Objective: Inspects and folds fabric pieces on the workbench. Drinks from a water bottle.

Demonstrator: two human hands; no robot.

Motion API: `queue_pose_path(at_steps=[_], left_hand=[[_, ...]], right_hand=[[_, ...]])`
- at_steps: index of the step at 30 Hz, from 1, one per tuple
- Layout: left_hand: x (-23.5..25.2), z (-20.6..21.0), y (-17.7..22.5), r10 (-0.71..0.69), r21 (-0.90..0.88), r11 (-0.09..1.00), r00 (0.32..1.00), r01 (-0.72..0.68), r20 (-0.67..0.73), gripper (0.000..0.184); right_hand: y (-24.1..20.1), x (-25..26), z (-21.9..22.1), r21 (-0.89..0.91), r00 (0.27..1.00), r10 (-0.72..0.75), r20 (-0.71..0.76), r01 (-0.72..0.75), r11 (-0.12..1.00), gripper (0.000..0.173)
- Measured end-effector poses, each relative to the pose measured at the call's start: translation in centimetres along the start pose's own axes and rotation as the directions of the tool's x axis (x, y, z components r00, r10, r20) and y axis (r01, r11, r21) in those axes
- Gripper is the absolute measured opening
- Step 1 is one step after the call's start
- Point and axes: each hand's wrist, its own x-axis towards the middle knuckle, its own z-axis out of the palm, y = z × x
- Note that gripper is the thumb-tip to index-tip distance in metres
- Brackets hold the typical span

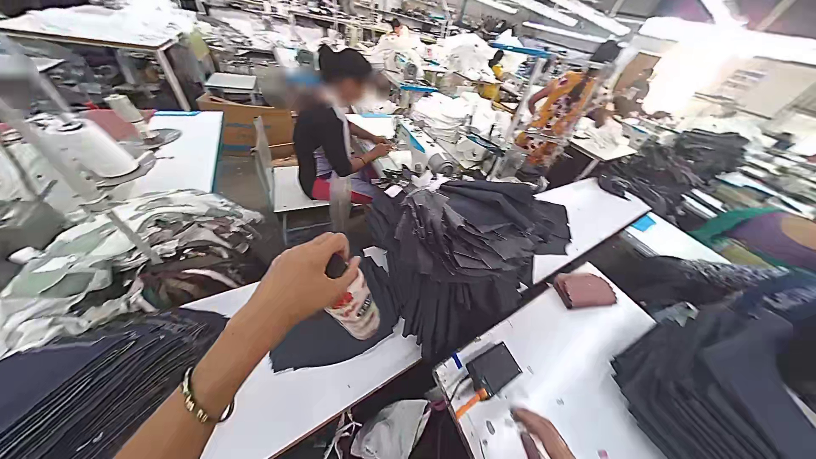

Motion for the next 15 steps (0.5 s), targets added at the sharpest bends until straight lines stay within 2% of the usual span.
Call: queue_pose_path(at_steps=[1, 2, 4, 5, 6, 7, 9, 10, 12, 13, 15], left_hand=[[0.6, 0.3, 3.5, 0.095, -0.041, 0.995, 0.995, -0.096, -0.017, 0.032], [1.1, 0.7, 6.9, 0.173, -0.081, 0.981, 0.985, -0.174, -0.027, 0.033], [1.5, 1.8, 13.5, 0.300, -0.177, 0.937, 0.953, -0.301, -0.029, 0.033], [1.6, 2.4, 16.5, 0.349, -0.221, 0.911, 0.936, -0.347, -0.031, 0.035], [1.6, 3.1, 19.0, 0.386, -0.260, 0.887, 0.922, -0.383, -0.039, 0.039], [1.7, 3.8, 21.0, 0.406, -0.311, 0.862, 0.913, -0.399, -0.047, 0.046], [2.3, 5.2, 23.3, 0.434, -0.557, 0.753, 0.901, -0.350, 0.021, 0.060], [2.8, 6.1, 23.9, 0.478, -0.731, 0.624, 0.875, -0.277, 0.078, 0.067], [3.2, 8.6, 26.0, 0.622, -0.960, 0.268, 0.776, -0.084, 0.105, 0.075], [3.1, 9.9, 27.5, 0.699, -0.994, 0.106, 0.709, 0.034, 0.099, 0.075], [2.1, 12.3, 31.1, 0.836, -0.956, -0.136, 0.548, 0.259, 0.029, 0.071]], right_hand=[[-2.0, 2.2, 0.4, 0.027, 0.995, -0.081, -0.051, 0.083, 0.996, 0.033], [-4.1, 4.2, 0.7, 0.046, 0.986, -0.135, -0.100, 0.141, 0.989, 0.049], [-7.8, 7.4, 0.8, 0.086, 0.965, -0.180, -0.188, 0.199, 0.976, 0.093], [-9.0, 8.4, 0.5, 0.094, 0.952, -0.177, -0.249, 0.206, 0.974, 0.104], [-9.7, 8.8, -0.1, 0.107, 0.932, -0.159, -0.326, 0.204, 0.973, 0.105], [-9.8, 8.7, -1.4, 0.144, 0.917, -0.126, -0.378, 0.192, 0.971, 0.096], [-9.1, 6.7, -5.2, 0.261, 0.938, -0.050, -0.342, 0.146, 0.954, 0.085], [-8.7, 5.3, -7.0, 0.323, 0.955, -0.004, -0.296, 0.104, 0.941, 0.083], [-8.1, 2.2, -9.6, 0.474, 0.978, 0.091, -0.190, 0.011, 0.881, 0.080], [-7.8, 0.8, -10.4, 0.554, 0.983, 0.109, -0.150, -0.008, 0.832, 0.078], [-7.4, -1.6, -11.7, 0.701, 0.988, 0.097, -0.121, 0.016, 0.713, 0.069]])
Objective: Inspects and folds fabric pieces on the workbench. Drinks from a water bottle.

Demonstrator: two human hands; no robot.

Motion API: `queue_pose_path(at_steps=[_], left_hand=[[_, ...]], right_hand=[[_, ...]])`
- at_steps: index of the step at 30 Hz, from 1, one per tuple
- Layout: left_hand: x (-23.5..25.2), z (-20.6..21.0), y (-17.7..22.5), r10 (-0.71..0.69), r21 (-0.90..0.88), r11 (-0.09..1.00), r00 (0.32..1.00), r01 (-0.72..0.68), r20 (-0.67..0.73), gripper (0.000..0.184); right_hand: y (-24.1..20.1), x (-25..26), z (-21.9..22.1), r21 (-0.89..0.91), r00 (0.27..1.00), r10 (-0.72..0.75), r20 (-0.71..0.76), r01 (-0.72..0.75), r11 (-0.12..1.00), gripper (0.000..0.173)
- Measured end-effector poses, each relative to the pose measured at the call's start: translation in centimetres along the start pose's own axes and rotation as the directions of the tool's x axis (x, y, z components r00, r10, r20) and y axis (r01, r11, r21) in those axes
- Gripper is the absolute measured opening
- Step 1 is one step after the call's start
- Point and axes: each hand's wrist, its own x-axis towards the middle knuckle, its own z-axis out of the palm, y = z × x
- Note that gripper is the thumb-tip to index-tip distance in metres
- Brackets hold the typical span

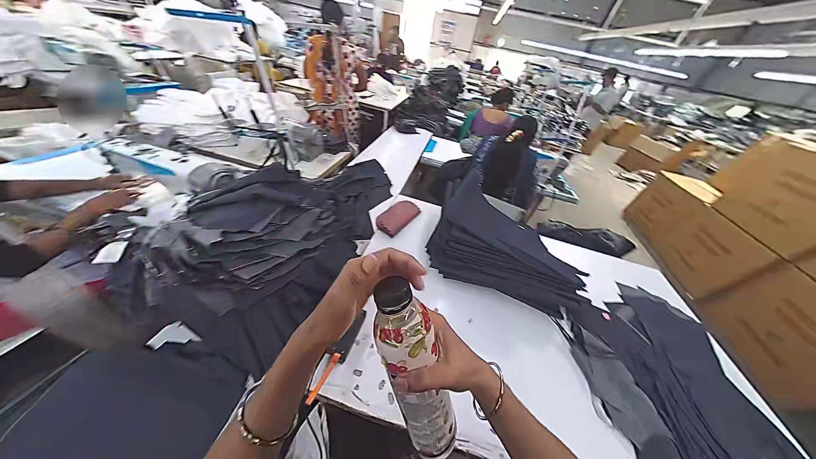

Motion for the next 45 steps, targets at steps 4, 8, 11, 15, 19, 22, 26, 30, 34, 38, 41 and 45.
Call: queue_pose_path(at_steps=[4, 8, 11, 15, 19, 22, 26, 30, 34, 38, 41, 45], left_hand=[[4.8, 4.7, -3.6, 0.250, -0.562, 0.827, 0.909, -0.021, 0.334, 0.054], [7.3, 7.7, -4.1, 0.254, -0.679, 0.727, 0.876, 0.106, 0.409, 0.044], [7.8, 9.0, -3.7, 0.069, -0.573, 0.808, 0.943, 0.138, 0.324, 0.046], [8.0, 10.8, -3.2, -0.146, -0.365, 0.922, 0.989, 0.128, -0.023, 0.044], [8.1, 11.6, -4.0, -0.213, -0.083, 0.977, 0.940, 0.197, -0.268, 0.034], [7.2, 10.0, -5.2, -0.233, 0.174, 0.956, 0.972, 0.237, -0.043, 0.021], [5.9, 7.9, -6.9, -0.338, 0.124, 0.940, 0.923, 0.319, 0.187, 0.030], [6.5, 7.6, -7.6, -0.396, 0.068, 0.915, 0.917, 0.398, -0.037, 0.029], [5.5, 4.4, -14.7, -0.421, 0.358, 0.777, 0.851, 0.517, -0.314, 0.036], [0.5, 2.6, -24.9, -0.549, 0.537, 0.488, 0.720, 0.688, -0.423, 0.034], [-2.7, 1.5, -29.5, -0.570, 0.569, 0.383, 0.671, 0.728, -0.475, 0.033], [-4.1, -0.3, -31.1, -0.636, 0.638, 0.259, 0.625, 0.725, -0.452, 0.043]], right_hand=[[-0.3, -3.2, -2.4, 0.273, 0.994, -0.052, 0.092, 0.025, 0.962, 0.054], [-0.5, -5.3, -3.8, 0.296, 0.994, -0.084, 0.073, 0.058, 0.953, 0.054], [-1.6, -6.2, -4.5, 0.080, 0.995, -0.091, -0.051, 0.095, 0.992, 0.058], [-2.2, -6.7, -4.3, -0.244, 0.949, -0.051, -0.312, -0.029, 0.969, 0.073], [-0.5, -6.3, -4.3, -0.494, 0.838, -0.161, -0.521, -0.142, 0.858, 0.081], [1.0, -6.8, -5.1, -0.500, 0.793, -0.151, -0.591, -0.213, 0.839, 0.084], [2.6, -8.2, -6.4, -0.476, 0.781, -0.087, -0.618, -0.285, 0.832, 0.083], [3.8, -9.7, -7.4, -0.461, 0.743, -0.056, -0.667, -0.354, 0.814, 0.086], [3.5, -11.7, -8.6, -0.493, 0.697, -0.111, -0.709, -0.377, 0.784, 0.088], [1.8, -12.8, -9.7, -0.564, 0.678, -0.220, -0.701, -0.338, 0.754, 0.088], [0.2, -13.2, -10.4, -0.625, 0.654, -0.320, -0.686, -0.303, 0.720, 0.088], [-1.8, -13.2, -11.6, -0.695, 0.640, -0.439, -0.630, -0.212, 0.687, 0.085]])
